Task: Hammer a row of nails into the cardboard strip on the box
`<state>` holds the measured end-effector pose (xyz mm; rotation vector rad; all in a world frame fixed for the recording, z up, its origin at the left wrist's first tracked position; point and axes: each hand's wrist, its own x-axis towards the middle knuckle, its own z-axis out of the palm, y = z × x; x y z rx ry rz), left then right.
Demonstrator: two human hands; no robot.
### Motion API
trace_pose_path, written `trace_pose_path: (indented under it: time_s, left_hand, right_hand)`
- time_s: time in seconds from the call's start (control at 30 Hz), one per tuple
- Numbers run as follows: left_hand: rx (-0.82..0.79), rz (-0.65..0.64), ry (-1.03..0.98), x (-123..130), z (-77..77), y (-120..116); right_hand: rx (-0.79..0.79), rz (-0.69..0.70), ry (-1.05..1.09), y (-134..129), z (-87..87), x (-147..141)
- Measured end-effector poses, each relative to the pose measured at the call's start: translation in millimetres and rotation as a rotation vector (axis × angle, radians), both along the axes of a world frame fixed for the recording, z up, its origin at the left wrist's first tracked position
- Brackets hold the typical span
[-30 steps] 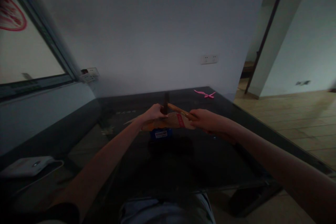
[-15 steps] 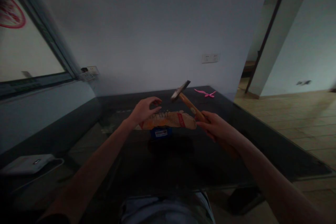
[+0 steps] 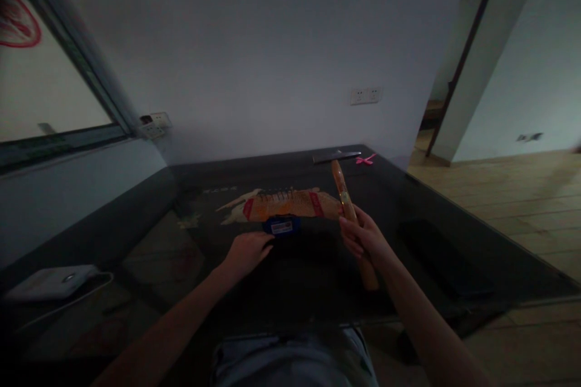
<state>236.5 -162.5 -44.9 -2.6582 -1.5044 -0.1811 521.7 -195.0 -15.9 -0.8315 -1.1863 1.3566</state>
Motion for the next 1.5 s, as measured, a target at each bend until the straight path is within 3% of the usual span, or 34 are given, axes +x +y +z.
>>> trace_pose_path:
  time_s: [0.53,0.7,0.87,0.97,1.07,1.17,1.3,1.5]
  left_hand:
    - [-0.013,0.066,0.070,5.8,0.9,-3.2]
    - [-0.045,0.026,0.020,4.8,1.1,-4.1]
    - [-0.202,-0.175,-0.281,6.0,13.2,-8.6]
    - [-0.347,-0.289,-0.522,7.9,27.2,-14.9]
    - [-0.448,-0.322,-0.757,9.6,45.4,-13.9]
    - [-0.472,-0.320,-0.953,12.4,65.5,5.1]
    - [-0.250,-0.244,-1.034,24.1,87.7,50.7]
    - [0.052,-0.243,-0.780,53.7,94.1,96.2]
  right_hand:
    - [-0.008,-0.028,-0.048,-0.5,-2.9,-2.1]
    - [-0.012,-0.028,-0.075,0.3,-4.0,-1.8]
    - [-0.028,-0.042,-0.094,-1.2,-1.9,-2.5]
    - [-0.034,-0.042,-0.090,-2.3,-1.2,-2.7]
    - [-0.020,-0.047,-0.094,-2.0,-1.6,-3.2]
    - [-0.016,-0.057,-0.105,-0.8,-2.4,-4.0]
    - [-0.013,-0.044,-0.111,-0.6,-2.0,-4.6]
    - [0.003,-0.023,-0.123,-1.8,-1.1,-4.6]
